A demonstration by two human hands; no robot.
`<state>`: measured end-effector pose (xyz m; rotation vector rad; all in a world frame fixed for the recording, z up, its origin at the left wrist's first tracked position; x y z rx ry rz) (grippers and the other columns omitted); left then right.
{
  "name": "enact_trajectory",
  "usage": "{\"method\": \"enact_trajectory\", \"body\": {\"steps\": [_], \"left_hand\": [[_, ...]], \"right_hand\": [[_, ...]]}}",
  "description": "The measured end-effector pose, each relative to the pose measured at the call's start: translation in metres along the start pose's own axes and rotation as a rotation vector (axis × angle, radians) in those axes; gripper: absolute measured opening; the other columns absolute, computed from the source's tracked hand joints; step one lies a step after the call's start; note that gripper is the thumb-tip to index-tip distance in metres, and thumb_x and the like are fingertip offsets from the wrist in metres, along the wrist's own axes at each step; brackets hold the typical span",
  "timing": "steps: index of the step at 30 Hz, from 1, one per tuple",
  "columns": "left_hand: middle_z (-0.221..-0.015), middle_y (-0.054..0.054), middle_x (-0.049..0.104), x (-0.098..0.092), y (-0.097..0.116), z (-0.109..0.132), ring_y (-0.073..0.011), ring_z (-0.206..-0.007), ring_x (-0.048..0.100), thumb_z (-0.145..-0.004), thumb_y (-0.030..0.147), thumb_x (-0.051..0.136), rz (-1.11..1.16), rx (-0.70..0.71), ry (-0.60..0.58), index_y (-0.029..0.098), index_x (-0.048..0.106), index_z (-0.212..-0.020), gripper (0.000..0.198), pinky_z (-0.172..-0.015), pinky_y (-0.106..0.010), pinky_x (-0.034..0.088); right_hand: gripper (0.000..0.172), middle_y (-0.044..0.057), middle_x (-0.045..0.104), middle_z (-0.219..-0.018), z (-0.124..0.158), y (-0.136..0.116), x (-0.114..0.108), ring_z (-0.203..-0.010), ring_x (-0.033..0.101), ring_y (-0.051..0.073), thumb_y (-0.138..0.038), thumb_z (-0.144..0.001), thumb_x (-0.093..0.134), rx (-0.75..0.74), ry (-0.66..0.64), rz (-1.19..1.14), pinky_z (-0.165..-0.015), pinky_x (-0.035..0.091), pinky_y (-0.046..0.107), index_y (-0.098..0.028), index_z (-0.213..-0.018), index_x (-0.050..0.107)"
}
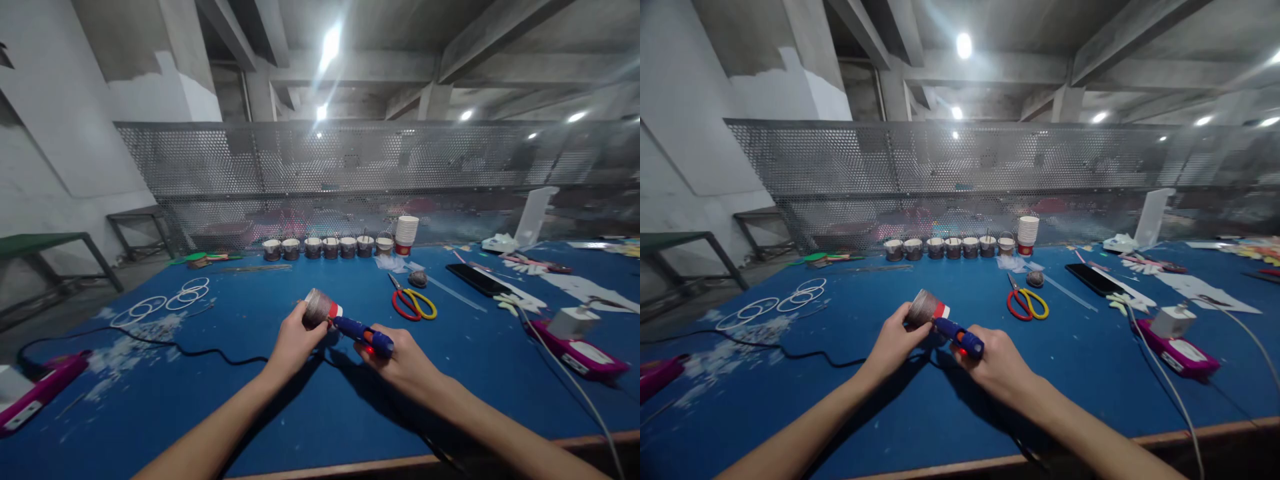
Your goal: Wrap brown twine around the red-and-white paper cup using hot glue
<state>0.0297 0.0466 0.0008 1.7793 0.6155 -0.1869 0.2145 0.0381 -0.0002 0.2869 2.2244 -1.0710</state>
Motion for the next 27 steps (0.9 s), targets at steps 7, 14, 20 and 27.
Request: {"method": "enact_trajectory", "body": {"steps": [7,14,20,27], "left_hand": [[-0.068,0.001,0.058,0.0005,0.0013,0.0010,-0.0159,-0.064,0.054,-0.064,0.028,0.061,0.005,0.010,-0.017,0.016,0.060,-0.077,0.017,-0.061,-0.026,0.042],[-0.069,0.001,0.061,-0.0002,0.0034,0.0012,-0.0165,-0.065,0.056,-0.063,0.027,0.064,0.016,0.016,0.000,0.017,0.061,-0.076,0.017,-0.062,-0.026,0.043],[-0.069,0.001,0.060,-0.0002,0.0030,0.0008,-0.0163,-0.066,0.055,-0.064,0.028,0.064,0.019,0.012,-0.006,0.016,0.061,-0.075,0.017,-0.063,-0.026,0.043],[-0.070,0.000,0.062,0.0001,0.0042,0.0016,-0.0164,-0.066,0.055,-0.066,0.026,0.063,-0.012,0.032,-0.022,0.015,0.063,-0.079,0.017,-0.062,-0.025,0.043]], "right_hand": [[0.024,0.002,0.056,-0.058,-0.0009,-0.0045,-0.0006,-0.049,0.043,0.011,-0.031,-0.085,0.046,-0.070,-0.007,0.106,-0.049,0.032,0.023,-0.020,-0.065,0.047],[0.026,0.002,0.057,-0.057,0.0016,-0.0043,-0.0021,-0.047,0.044,0.012,-0.032,-0.087,0.044,-0.108,0.016,0.169,-0.048,0.031,0.023,-0.020,-0.065,0.049],[0.026,0.002,0.058,-0.058,0.0032,-0.0044,-0.0012,-0.047,0.046,0.012,-0.031,-0.088,0.044,-0.127,-0.009,0.213,-0.048,0.028,0.023,-0.019,-0.066,0.050],[0.026,0.003,0.058,-0.059,0.0019,-0.0027,-0.0028,-0.048,0.047,0.012,-0.033,-0.088,0.044,-0.110,-0.004,0.196,-0.049,0.031,0.023,-0.020,-0.066,0.050]]}}
Point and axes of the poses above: each hand's wrist, its own z-axis away from the middle knuckle, its own x-axis out of the palm, y = z × x, the point moved 5 cm from there along -z, towards the middle knuckle
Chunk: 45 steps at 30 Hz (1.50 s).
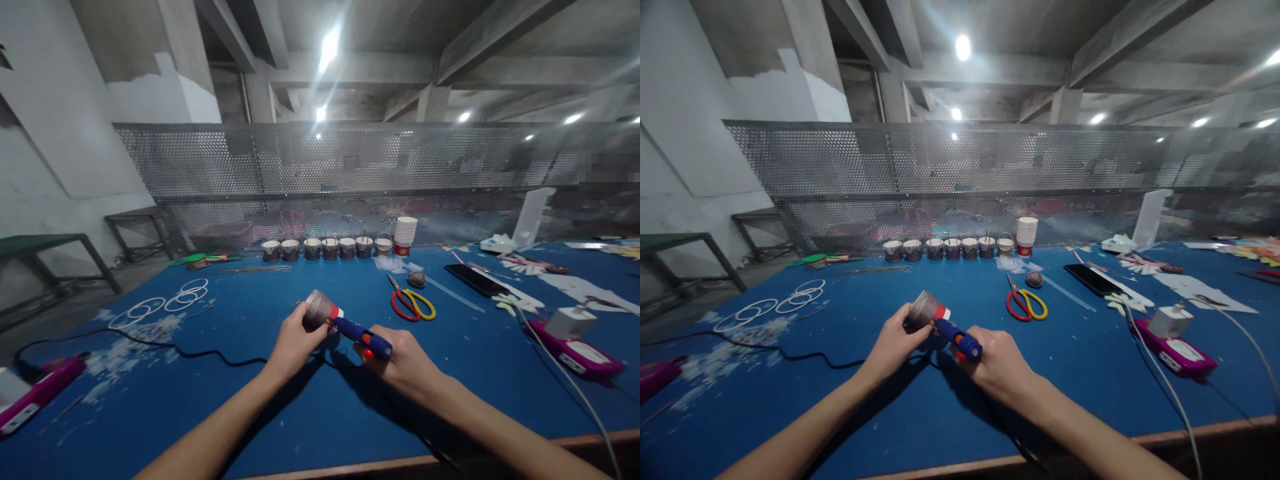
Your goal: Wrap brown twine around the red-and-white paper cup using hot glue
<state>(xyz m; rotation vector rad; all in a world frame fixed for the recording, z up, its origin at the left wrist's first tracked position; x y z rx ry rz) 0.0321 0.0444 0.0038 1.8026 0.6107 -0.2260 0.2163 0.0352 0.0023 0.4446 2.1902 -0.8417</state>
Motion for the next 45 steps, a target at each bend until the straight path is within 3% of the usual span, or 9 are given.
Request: {"method": "enact_trajectory", "body": {"steps": [14,21,27,36,41,45], "left_hand": [[-0.071,-0.001,0.062,0.001,0.000,0.000,-0.0163,-0.066,0.055,-0.064,0.025,0.063,0.035,-0.001,-0.026,0.016,0.063,-0.078,0.016,-0.063,-0.026,0.043],[-0.073,-0.002,0.064,0.002,-0.002,-0.001,-0.0179,-0.069,0.058,-0.066,0.025,0.062,0.049,0.031,-0.051,0.015,0.064,-0.082,0.019,-0.065,-0.028,0.046],[-0.075,-0.002,0.064,0.004,-0.005,-0.001,-0.0178,-0.071,0.058,-0.067,0.026,0.062,0.058,0.033,-0.071,0.014,0.063,-0.086,0.023,-0.066,-0.027,0.047],[-0.075,-0.002,0.061,0.004,-0.006,-0.002,-0.0173,-0.070,0.058,-0.068,0.024,0.058,0.012,0.071,-0.080,0.014,0.061,-0.084,0.019,-0.065,-0.027,0.046],[-0.076,-0.002,0.060,0.005,-0.007,-0.001,-0.0175,-0.072,0.057,-0.069,0.025,0.058,0.000,0.085,-0.103,0.015,0.060,-0.087,0.020,-0.066,-0.027,0.046],[-0.074,0.000,0.058,0.004,-0.004,0.000,-0.0161,-0.069,0.056,-0.068,0.024,0.057,0.012,0.099,-0.120,0.016,0.058,-0.083,0.016,-0.064,-0.026,0.045]], "right_hand": [[0.025,0.003,0.058,-0.059,0.004,0.002,0.001,-0.048,0.047,0.012,-0.032,-0.088,0.045,-0.023,-0.010,0.019,-0.048,0.030,0.023,-0.019,-0.067,0.051],[0.023,0.001,0.055,-0.056,-0.002,0.008,-0.008,-0.048,0.044,0.012,-0.032,-0.083,0.048,0.093,0.051,-0.130,-0.048,0.033,0.023,-0.021,-0.063,0.047],[0.022,0.001,0.054,-0.056,0.000,0.004,-0.006,-0.048,0.041,0.011,-0.029,-0.081,0.049,0.080,0.029,-0.149,-0.048,0.033,0.023,-0.020,-0.062,0.048],[0.026,-0.001,0.048,-0.053,-0.004,0.014,-0.011,-0.049,0.035,0.010,-0.036,-0.079,0.053,0.186,0.076,-0.273,-0.045,0.031,0.023,-0.019,-0.060,0.048],[0.024,-0.001,0.050,-0.055,-0.003,0.014,-0.011,-0.050,0.038,0.011,-0.036,-0.078,0.054,0.197,0.072,-0.316,-0.047,0.033,0.024,-0.019,-0.062,0.051],[0.028,-0.004,0.043,-0.051,-0.004,0.019,-0.013,-0.047,0.031,0.009,-0.039,-0.076,0.055,0.247,0.091,-0.334,-0.044,0.029,0.024,-0.020,-0.058,0.047]]}}
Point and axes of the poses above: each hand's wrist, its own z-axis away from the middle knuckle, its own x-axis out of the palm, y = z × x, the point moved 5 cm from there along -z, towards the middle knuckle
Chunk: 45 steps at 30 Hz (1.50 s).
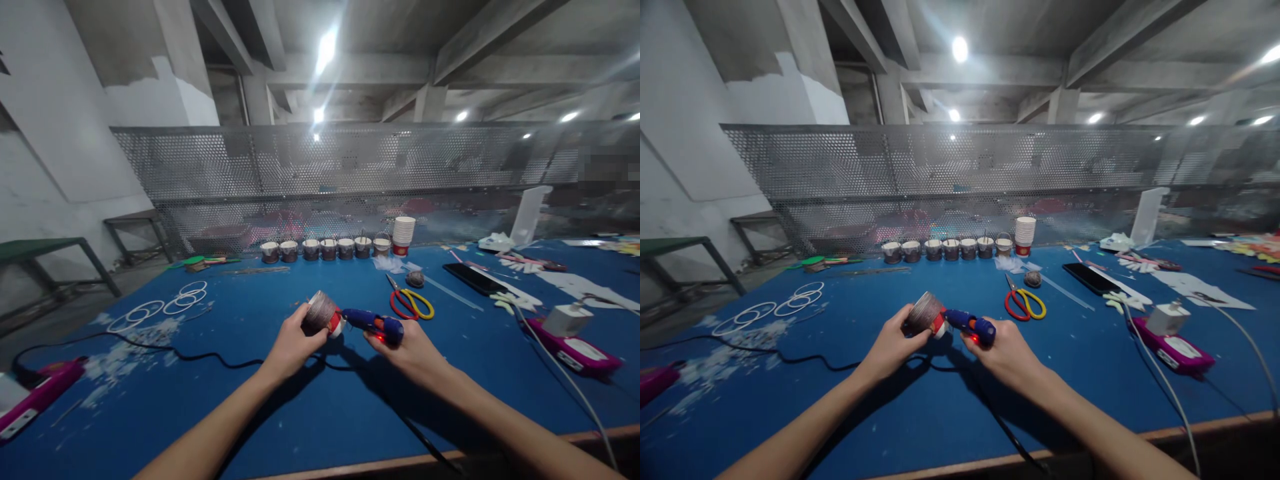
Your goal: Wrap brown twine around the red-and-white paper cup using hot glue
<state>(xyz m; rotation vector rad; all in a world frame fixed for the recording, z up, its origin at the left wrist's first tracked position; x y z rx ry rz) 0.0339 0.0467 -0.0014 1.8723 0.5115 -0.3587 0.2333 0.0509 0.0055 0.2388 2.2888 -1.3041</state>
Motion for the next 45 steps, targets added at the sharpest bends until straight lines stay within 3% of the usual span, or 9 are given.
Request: {"method": "enact_trajectory", "body": {"steps": [3,10,20,27,38,45], "left_hand": [[-0.076,-0.001,0.058,0.000,0.002,0.001,-0.0163,-0.071,0.056,-0.068,0.023,0.058,-0.006,0.000,-0.004,0.016,0.059,-0.084,0.017,-0.065,-0.027,0.045],[-0.079,-0.002,0.060,0.000,0.000,0.000,-0.0173,-0.073,0.056,-0.069,0.026,0.058,-0.004,-0.011,-0.012,0.015,0.060,-0.086,0.020,-0.067,-0.028,0.046],[-0.068,0.002,0.052,0.000,-0.001,-0.001,-0.0126,-0.062,0.049,-0.064,0.016,0.054,0.005,-0.014,-0.013,0.017,0.056,-0.080,0.017,-0.059,-0.023,0.040],[-0.072,0.002,0.055,0.000,-0.001,-0.001,-0.0124,-0.065,0.050,-0.064,0.013,0.049,0.064,-0.028,-0.056,0.016,0.056,-0.087,0.025,-0.061,-0.024,0.042],[-0.075,-0.002,0.061,-0.001,0.001,-0.001,-0.0175,-0.072,0.056,-0.071,0.029,0.060,0.074,-0.071,0.000,0.016,0.061,-0.083,0.018,-0.066,-0.027,0.044],[-0.074,-0.002,0.062,-0.003,-0.001,-0.002,-0.0165,-0.070,0.056,-0.069,0.024,0.063,0.065,-0.102,0.019,0.014,0.064,-0.084,0.018,-0.063,-0.026,0.044]], "right_hand": [[0.030,-0.005,0.040,-0.049,0.000,0.003,-0.001,-0.047,0.029,0.009,-0.039,-0.076,0.056,0.016,0.007,-0.014,-0.043,0.027,0.023,-0.020,-0.057,0.045],[0.028,-0.002,0.048,-0.054,0.008,-0.003,0.003,-0.049,0.036,0.010,-0.038,-0.078,0.055,-0.024,-0.024,-0.013,-0.045,0.031,0.023,-0.018,-0.060,0.050],[0.035,-0.004,0.043,-0.050,0.004,0.013,-0.011,-0.046,0.037,0.010,-0.049,-0.076,0.057,0.201,0.051,-0.169,-0.046,0.032,0.025,-0.017,-0.062,0.055],[0.041,-0.004,0.038,-0.043,0.012,0.026,-0.022,-0.041,0.036,0.010,-0.055,-0.074,0.057,0.327,0.093,-0.141,-0.042,0.028,0.025,-0.016,-0.058,0.057],[0.036,-0.006,0.036,-0.040,0.014,0.034,-0.022,-0.036,0.033,0.009,-0.047,-0.076,0.059,0.243,0.083,-0.139,-0.037,0.025,0.024,-0.017,-0.056,0.060],[0.035,-0.004,0.038,-0.044,0.016,0.032,-0.019,-0.041,0.034,0.009,-0.047,-0.075,0.059,0.244,0.074,-0.132,-0.041,0.028,0.024,-0.017,-0.058,0.060]]}}
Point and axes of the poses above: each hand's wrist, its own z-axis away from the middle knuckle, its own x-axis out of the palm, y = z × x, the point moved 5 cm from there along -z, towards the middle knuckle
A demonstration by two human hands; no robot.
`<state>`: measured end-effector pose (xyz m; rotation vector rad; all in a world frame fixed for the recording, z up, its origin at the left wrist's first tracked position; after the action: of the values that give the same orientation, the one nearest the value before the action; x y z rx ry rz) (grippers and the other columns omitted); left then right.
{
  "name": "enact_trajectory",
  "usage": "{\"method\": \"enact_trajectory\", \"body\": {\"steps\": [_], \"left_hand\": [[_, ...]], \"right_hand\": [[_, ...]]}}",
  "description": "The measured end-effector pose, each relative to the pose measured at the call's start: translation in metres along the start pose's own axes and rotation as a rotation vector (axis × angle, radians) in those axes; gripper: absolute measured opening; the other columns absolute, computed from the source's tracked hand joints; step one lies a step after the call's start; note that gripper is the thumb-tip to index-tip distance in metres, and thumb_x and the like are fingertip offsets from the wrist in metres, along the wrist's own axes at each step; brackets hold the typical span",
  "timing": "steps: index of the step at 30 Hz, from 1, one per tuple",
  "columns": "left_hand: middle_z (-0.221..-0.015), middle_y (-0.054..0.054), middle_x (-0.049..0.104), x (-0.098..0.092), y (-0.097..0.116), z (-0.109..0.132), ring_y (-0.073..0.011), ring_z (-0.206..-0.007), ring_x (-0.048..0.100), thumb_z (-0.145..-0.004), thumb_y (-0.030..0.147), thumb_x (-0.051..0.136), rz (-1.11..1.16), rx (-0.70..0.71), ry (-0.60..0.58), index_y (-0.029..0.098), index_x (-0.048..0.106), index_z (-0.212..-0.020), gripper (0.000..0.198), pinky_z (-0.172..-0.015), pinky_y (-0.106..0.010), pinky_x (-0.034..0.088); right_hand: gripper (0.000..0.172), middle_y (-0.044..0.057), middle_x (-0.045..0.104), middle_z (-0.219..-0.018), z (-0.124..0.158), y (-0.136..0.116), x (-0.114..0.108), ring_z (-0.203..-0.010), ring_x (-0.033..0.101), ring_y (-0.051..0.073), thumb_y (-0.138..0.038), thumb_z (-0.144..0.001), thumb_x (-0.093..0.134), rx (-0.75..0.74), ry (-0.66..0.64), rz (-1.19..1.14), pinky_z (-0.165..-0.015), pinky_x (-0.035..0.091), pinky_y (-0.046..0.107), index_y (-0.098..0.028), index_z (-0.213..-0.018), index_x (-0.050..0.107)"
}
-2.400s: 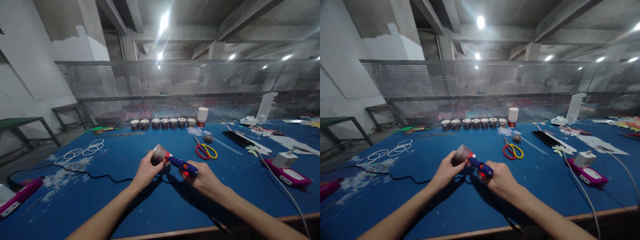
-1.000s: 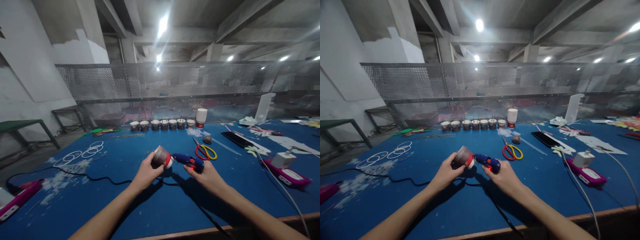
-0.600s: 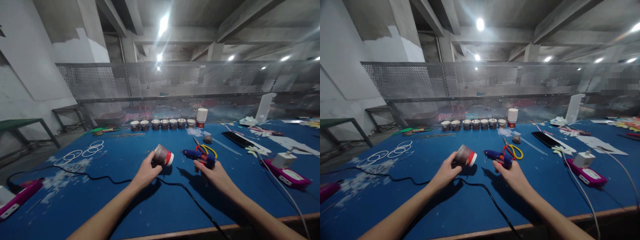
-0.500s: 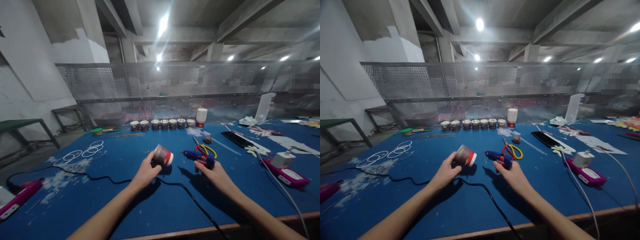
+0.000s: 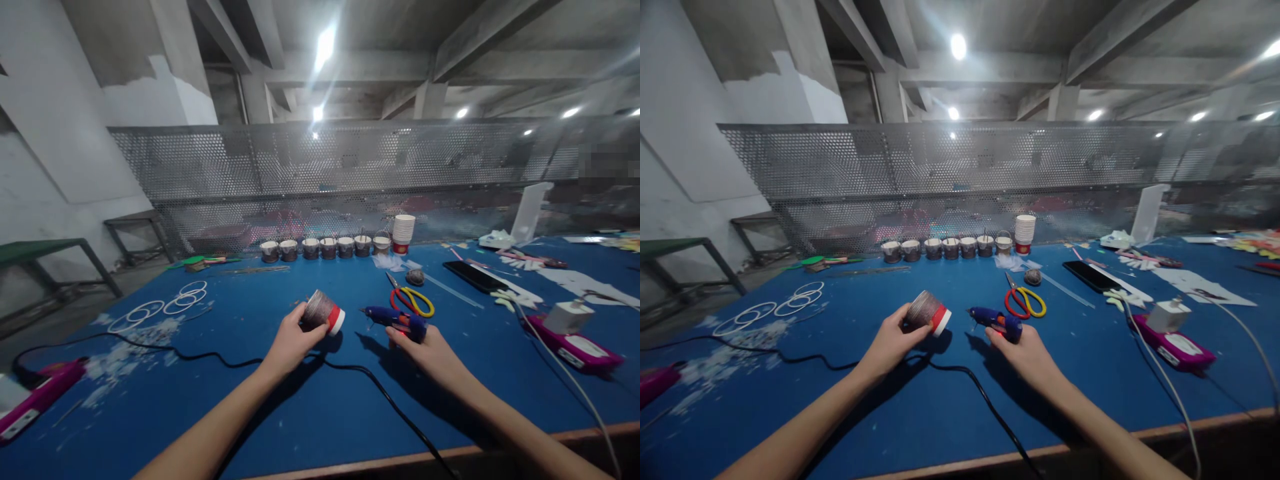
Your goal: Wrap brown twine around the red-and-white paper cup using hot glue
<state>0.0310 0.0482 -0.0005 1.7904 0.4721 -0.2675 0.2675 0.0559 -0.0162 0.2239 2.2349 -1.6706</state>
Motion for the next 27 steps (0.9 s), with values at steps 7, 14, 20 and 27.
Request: {"method": "enact_trajectory", "body": {"steps": [7,14,20,27], "left_hand": [[-0.077,-0.003,0.064,0.002,0.000,-0.001,-0.0163,-0.069,0.057,-0.067,0.023,0.063,0.016,-0.031,-0.001,0.013,0.065,-0.089,0.024,-0.064,-0.027,0.045],[-0.065,0.001,0.059,0.006,0.007,0.008,-0.0115,-0.052,0.050,-0.066,0.026,0.064,0.029,-0.109,-0.027,0.015,0.063,-0.082,0.019,-0.048,-0.023,0.040],[-0.074,0.000,0.066,0.001,0.009,0.007,-0.0157,-0.066,0.059,-0.062,0.021,0.068,0.053,-0.079,0.007,0.017,0.067,-0.086,0.024,-0.058,-0.024,0.045],[-0.066,0.003,0.060,0.004,0.002,0.005,-0.0131,-0.063,0.055,-0.060,0.014,0.064,0.054,-0.077,-0.028,0.017,0.065,-0.076,0.016,-0.057,-0.022,0.043]], "right_hand": [[0.029,0.002,0.056,-0.060,0.005,-0.013,0.008,-0.054,0.051,0.014,-0.043,-0.076,0.064,-0.080,0.019,-0.122,-0.052,0.044,0.027,-0.015,-0.072,0.062],[0.029,0.008,0.065,-0.096,-0.001,-0.035,0.042,-0.087,0.061,0.021,-0.037,-0.082,0.064,-0.286,-0.068,-0.231,-0.076,0.051,0.031,-0.017,-0.103,0.059],[0.023,0.007,0.063,-0.091,-0.010,-0.048,0.060,-0.080,0.058,0.020,-0.037,-0.084,0.059,-0.362,-0.073,-0.171,-0.073,0.048,0.030,-0.017,-0.096,0.059],[0.018,0.005,0.061,-0.082,-0.014,-0.040,0.069,-0.075,0.056,0.019,-0.037,-0.083,0.059,-0.351,-0.078,-0.129,-0.070,0.046,0.029,-0.020,-0.083,0.056]]}}
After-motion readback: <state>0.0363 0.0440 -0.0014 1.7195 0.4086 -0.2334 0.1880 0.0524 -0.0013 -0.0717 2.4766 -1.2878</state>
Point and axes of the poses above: each hand's wrist, its own z-axis away from the middle knuckle, its own x-axis out of the palm, y = z × x, the point moved 5 cm from there along -z, towards the middle knuckle
